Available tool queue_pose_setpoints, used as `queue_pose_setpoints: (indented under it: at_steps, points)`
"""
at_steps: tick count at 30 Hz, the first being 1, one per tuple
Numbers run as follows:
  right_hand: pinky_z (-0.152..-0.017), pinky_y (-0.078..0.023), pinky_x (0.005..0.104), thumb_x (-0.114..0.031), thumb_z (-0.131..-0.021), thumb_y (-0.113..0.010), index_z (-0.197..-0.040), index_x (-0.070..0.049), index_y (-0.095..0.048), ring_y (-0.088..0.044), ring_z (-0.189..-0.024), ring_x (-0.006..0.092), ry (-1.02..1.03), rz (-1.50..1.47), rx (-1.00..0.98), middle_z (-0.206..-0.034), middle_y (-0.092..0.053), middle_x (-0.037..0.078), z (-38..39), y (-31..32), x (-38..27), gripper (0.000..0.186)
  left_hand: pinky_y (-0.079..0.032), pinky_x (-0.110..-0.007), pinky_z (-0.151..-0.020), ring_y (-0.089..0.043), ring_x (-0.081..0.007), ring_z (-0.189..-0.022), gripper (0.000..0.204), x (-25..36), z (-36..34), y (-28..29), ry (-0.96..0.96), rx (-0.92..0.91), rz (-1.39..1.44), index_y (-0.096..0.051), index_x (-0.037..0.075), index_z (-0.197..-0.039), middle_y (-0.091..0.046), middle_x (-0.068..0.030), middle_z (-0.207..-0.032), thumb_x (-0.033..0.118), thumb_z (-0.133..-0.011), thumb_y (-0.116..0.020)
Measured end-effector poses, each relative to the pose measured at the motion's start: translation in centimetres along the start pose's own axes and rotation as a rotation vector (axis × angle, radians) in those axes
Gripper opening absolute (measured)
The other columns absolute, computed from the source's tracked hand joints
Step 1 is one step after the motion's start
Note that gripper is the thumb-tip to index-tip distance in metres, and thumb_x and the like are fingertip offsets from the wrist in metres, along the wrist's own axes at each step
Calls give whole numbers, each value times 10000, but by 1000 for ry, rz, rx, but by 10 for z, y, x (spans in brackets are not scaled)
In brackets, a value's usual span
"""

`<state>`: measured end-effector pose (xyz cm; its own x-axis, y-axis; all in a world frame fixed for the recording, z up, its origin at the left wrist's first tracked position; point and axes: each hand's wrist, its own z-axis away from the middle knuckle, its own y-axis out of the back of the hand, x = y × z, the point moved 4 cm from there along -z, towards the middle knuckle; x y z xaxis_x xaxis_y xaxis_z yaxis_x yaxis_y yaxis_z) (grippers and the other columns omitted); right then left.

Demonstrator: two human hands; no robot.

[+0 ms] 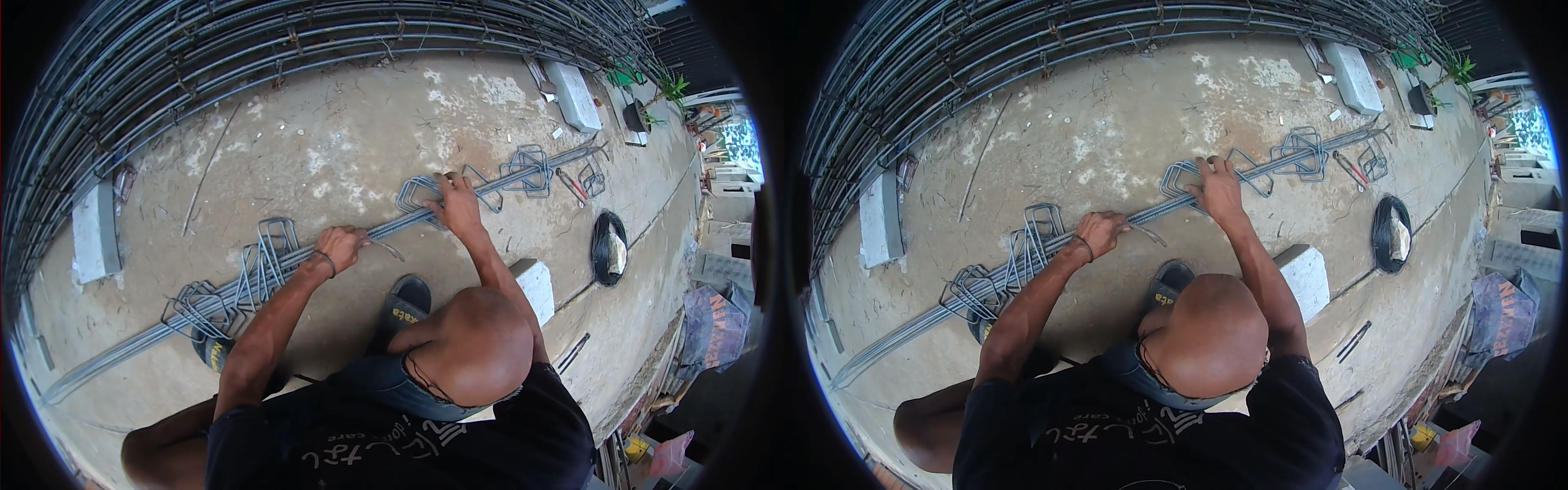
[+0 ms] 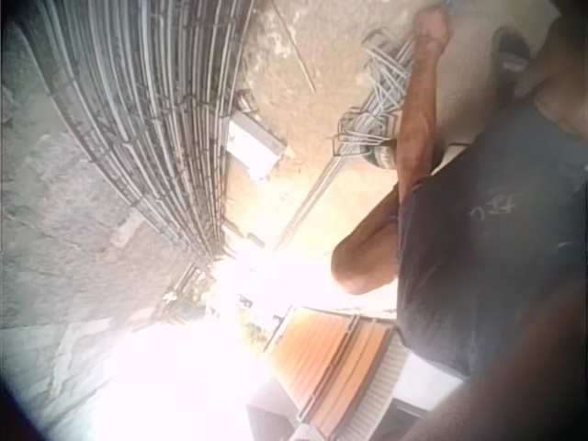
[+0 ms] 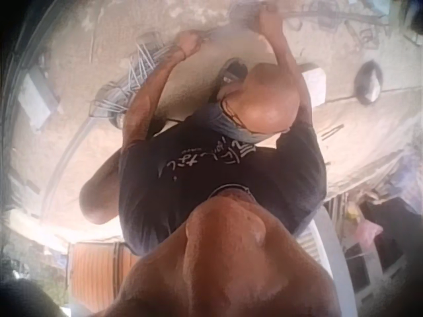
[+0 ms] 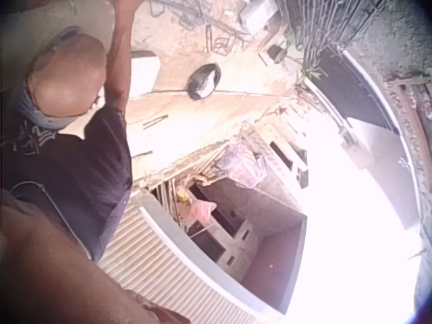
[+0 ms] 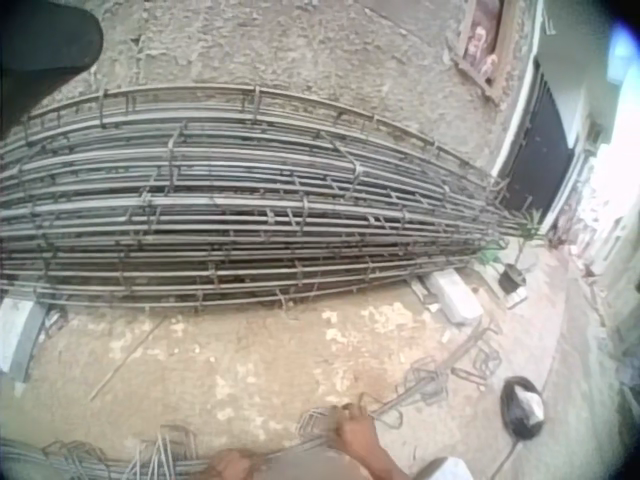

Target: The person secures several metal square ties to a set of long reinforcement bars by hand using thin wire, twisting the wire ends together to fix each tie in place at regular intervals along the length of the bars.

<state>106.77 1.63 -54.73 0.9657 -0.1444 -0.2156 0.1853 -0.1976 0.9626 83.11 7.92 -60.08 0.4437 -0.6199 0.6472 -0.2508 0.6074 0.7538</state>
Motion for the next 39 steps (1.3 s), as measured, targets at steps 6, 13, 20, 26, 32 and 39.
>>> queue_pose_setpoints:
  at_steps: [6,13,20,26,32,39]
  points:
    - [-718,-513,458,-164,-797,-601,-987,55,-536,-620,-798,410,94,247,-458,-877,-610,232,13,-31,64,297,-473,-442,-680,-607,-351,-777,170,11,-6,12,-17,76,29,-637,51,-858,-639,-148,-819,214,-850,-588]
    - [-638,-479,484,-175,-842,-566,-878,46,-473,-601,-695,440,-78,-229,-436,-729,-598,273,62,-19,28,242,-481,-446,-695,-617,-348,-790,130,6,-2,14,15,78,0,-653,69,-873,-648,-146,-848,174,-833,-588]
    - [-624,-452,492,-196,-856,-590,-877,19,-496,-586,-700,446,-254,-236,-355,-694,-598,252,72,-10,17,235,-478,-454,-681,-615,-358,-770,144,9,0,10,-17,98,5,-647,71,-877,-645,-154,-840,197,-841,-586]
    - [-647,-446,485,-164,-843,-591,-925,34,-485,-594,-719,437,-338,-441,-445,-728,-602,255,65,-4,3,239,-476,-442,-676,-604,-356,-771,153,5,0,12,-6,112,38,-623,39,-844,-634,-157,-810,189,-836,-598]
    - [-695,-439,429,-275,-870,-587,-916,33,-530,-577,-739,383,-557,-709,-405,-760,-587,243,69,-46,-20,316,-479,-442,-682,-611,-358,-772,152,13,-3,13,-29,106,33,-639,44,-880,-644,-160,-834,183,-845,-588]
    - [-575,-412,319,-289,-927,-556,-828,-8,-546,-458,-600,128,-603,-726,-280,-652,-524,29,64,-51,-38,298,-479,-451,-678,-612,-370,-768,151,12,-5,21,-1,50,-45,-638,46,-875,-638,-181,-823,185,-839,-591]
